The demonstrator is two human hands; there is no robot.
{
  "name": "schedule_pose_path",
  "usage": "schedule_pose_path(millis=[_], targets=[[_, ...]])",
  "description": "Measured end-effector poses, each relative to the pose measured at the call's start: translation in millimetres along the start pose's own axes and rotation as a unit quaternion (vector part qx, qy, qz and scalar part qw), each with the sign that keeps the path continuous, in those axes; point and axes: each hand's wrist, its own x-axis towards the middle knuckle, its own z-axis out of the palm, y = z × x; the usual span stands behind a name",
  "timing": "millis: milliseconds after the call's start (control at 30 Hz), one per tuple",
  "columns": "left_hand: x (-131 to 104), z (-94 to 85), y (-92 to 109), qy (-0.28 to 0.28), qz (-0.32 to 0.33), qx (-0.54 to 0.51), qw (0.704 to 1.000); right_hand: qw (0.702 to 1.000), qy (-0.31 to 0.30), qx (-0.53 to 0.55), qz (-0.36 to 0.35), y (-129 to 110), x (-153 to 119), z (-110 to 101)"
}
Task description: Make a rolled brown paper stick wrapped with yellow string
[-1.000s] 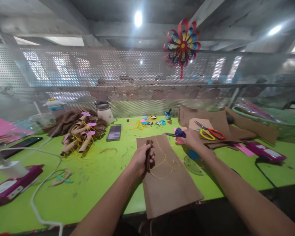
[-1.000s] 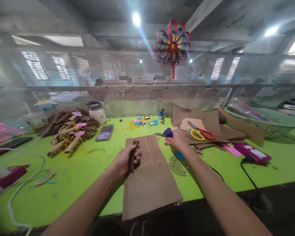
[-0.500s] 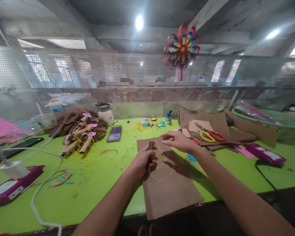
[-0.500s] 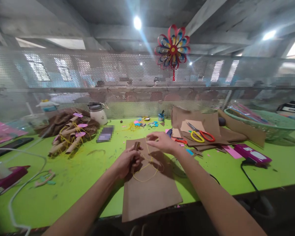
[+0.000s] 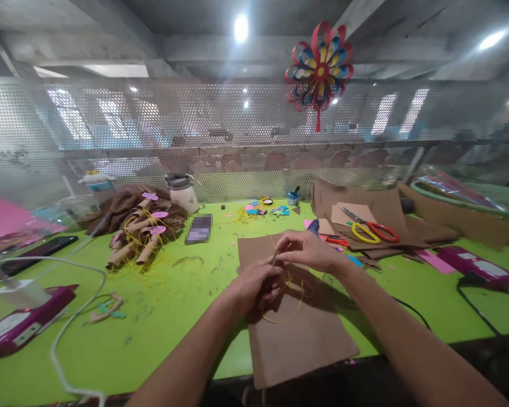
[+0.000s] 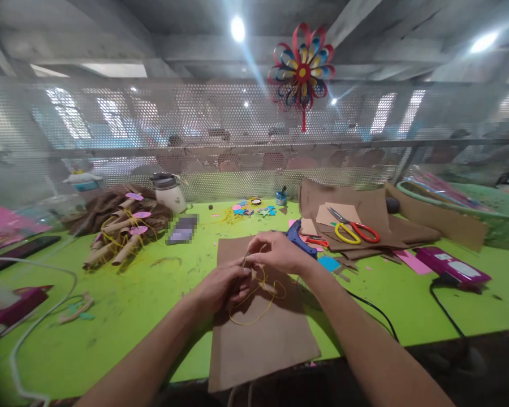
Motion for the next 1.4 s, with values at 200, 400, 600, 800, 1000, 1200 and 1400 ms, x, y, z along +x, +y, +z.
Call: schedule_pose_path(millis=[200, 400, 600, 800, 1000, 1200, 1400], targets=[[-3, 3.2, -1, 0.003, 0.004, 0.047, 0.999, 0.999, 0.023, 0.035, -0.006, 8, -1, 4], [-5, 2.8, 2, 0.006, 0.013, 0.095, 0.995, 0.997, 0.032, 0.059, -0.033, 9, -1, 8], [-6, 6.4, 2, 0.007, 0.016, 0.088, 0.996, 0.996, 0.024, 0.074, -0.033, 9, -2, 8], [0, 2.0, -5, -0.010, -0.004, 0.031, 0.999, 0.996, 0.028, 0.085, -0.009, 15, -2, 11], [1, -3.0, -6, 0.001, -0.024, 0.024, 0.999, 0.996, 0.011, 0.087, -0.001, 17, -3, 12], [1, 0.9, -3, 0.033, -0.038, 0.057, 0.997, 0.998, 0.025, 0.050, 0.002, 24, -1, 17], [1, -0.5, -5, 0.002, -0.033, -0.004, 0.999, 0.998, 0.047, 0.036, -0.020, 23, 0, 20]])
